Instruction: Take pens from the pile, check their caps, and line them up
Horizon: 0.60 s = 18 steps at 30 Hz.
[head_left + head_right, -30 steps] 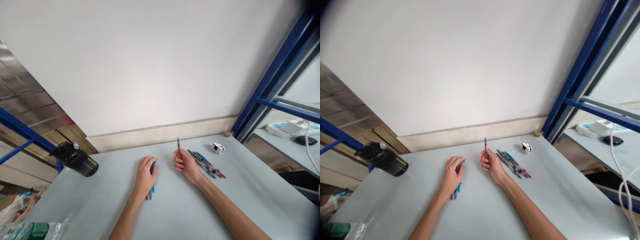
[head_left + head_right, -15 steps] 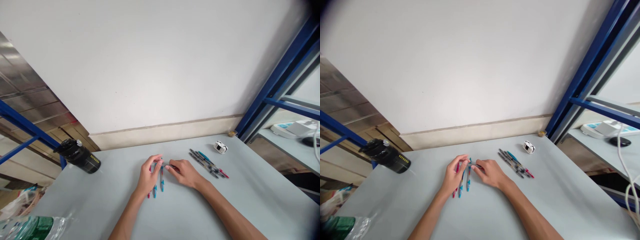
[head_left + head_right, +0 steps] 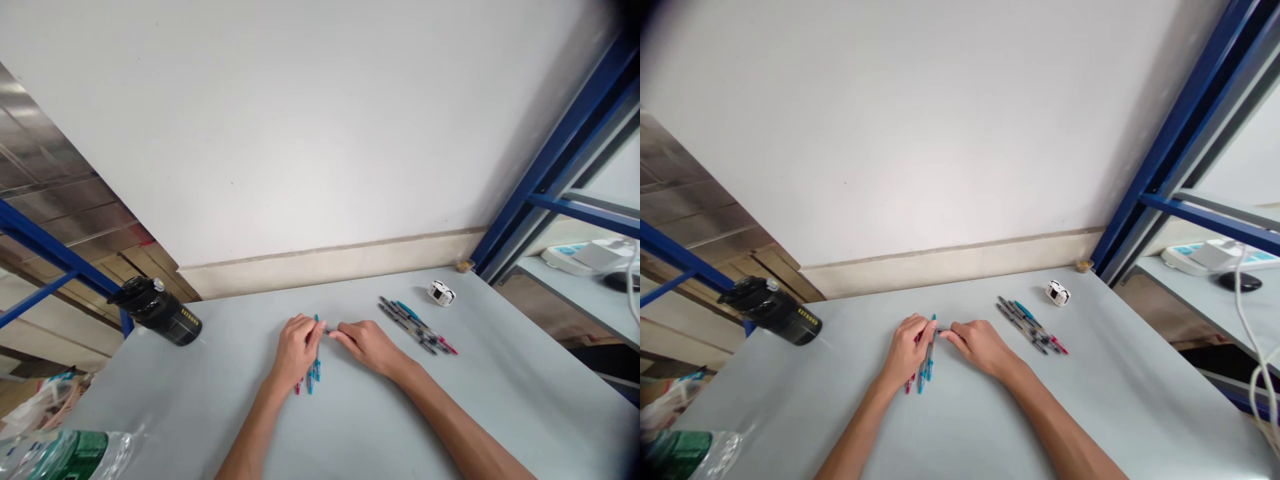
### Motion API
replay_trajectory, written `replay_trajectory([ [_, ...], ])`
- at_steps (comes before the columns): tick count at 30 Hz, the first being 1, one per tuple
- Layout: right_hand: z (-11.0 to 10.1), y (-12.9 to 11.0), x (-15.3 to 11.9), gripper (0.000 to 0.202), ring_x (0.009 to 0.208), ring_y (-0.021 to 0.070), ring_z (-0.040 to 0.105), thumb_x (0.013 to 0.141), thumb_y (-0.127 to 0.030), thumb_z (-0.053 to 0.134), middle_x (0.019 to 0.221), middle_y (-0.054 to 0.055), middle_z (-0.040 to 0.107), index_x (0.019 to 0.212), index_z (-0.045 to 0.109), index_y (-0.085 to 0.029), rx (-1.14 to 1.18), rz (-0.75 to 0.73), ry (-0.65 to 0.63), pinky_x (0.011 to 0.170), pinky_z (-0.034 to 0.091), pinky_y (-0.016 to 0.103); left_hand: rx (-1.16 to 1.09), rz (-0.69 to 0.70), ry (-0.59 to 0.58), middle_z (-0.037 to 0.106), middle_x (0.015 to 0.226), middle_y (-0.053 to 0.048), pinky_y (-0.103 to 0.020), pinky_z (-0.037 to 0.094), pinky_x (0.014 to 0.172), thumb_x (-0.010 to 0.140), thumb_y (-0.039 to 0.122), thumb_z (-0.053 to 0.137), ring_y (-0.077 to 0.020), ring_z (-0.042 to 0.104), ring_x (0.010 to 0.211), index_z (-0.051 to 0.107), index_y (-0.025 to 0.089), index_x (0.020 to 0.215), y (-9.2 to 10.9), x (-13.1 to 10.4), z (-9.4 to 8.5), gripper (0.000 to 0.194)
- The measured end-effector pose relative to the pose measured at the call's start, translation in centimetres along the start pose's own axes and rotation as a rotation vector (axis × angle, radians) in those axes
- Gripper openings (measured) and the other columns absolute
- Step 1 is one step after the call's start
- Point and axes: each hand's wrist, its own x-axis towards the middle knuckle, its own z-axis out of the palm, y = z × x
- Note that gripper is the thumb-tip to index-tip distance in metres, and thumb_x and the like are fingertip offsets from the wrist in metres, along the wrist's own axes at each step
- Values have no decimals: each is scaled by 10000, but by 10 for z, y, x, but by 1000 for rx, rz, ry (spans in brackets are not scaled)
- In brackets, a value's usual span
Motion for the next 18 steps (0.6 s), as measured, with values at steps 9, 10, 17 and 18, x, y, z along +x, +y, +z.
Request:
replay_trajectory([
  [9, 4, -1, -1, 557, 533, 162, 495, 1164, -614, 339, 676, 6, 625, 846, 584, -228, -141, -105, 46, 590, 216, 316, -175, -196, 5, 492, 636, 6, -348, 420, 712, 1149, 479, 425, -175, 510, 637, 447, 227, 618, -3, 0, 1, 588],
  [10, 4, -1, -1, 546, 542, 163, 502, 1164, -611, 347, 684, 7, 629, 859, 590, -229, -138, -102, 55, 592, 224, 315, -183, -188, -2, 528, 650, 0, -352, 441, 744, 1148, 478, 430, -179, 542, 664, 480, 226, 633, -2, 0, 0, 576],
  [17, -3, 4, -2, 521, 551, 168, 489, 1168, -590, 363, 669, -2, 600, 867, 586, -228, -94, -54, 97, 599, 262, 304, -244, -75, -61, 715, 977, -56, -360, 512, 870, 1139, 441, 459, -214, 662, 925, 677, 237, 1089, 7, -2, -8, 303],
  [18, -3, 4, -2, 527, 545, 167, 483, 1167, -593, 364, 660, -4, 594, 854, 583, -229, -93, -62, 98, 598, 261, 304, -240, -76, -60, 698, 929, -50, -358, 508, 849, 1141, 442, 451, -212, 649, 889, 673, 235, 1016, 7, -2, -8, 329],
])
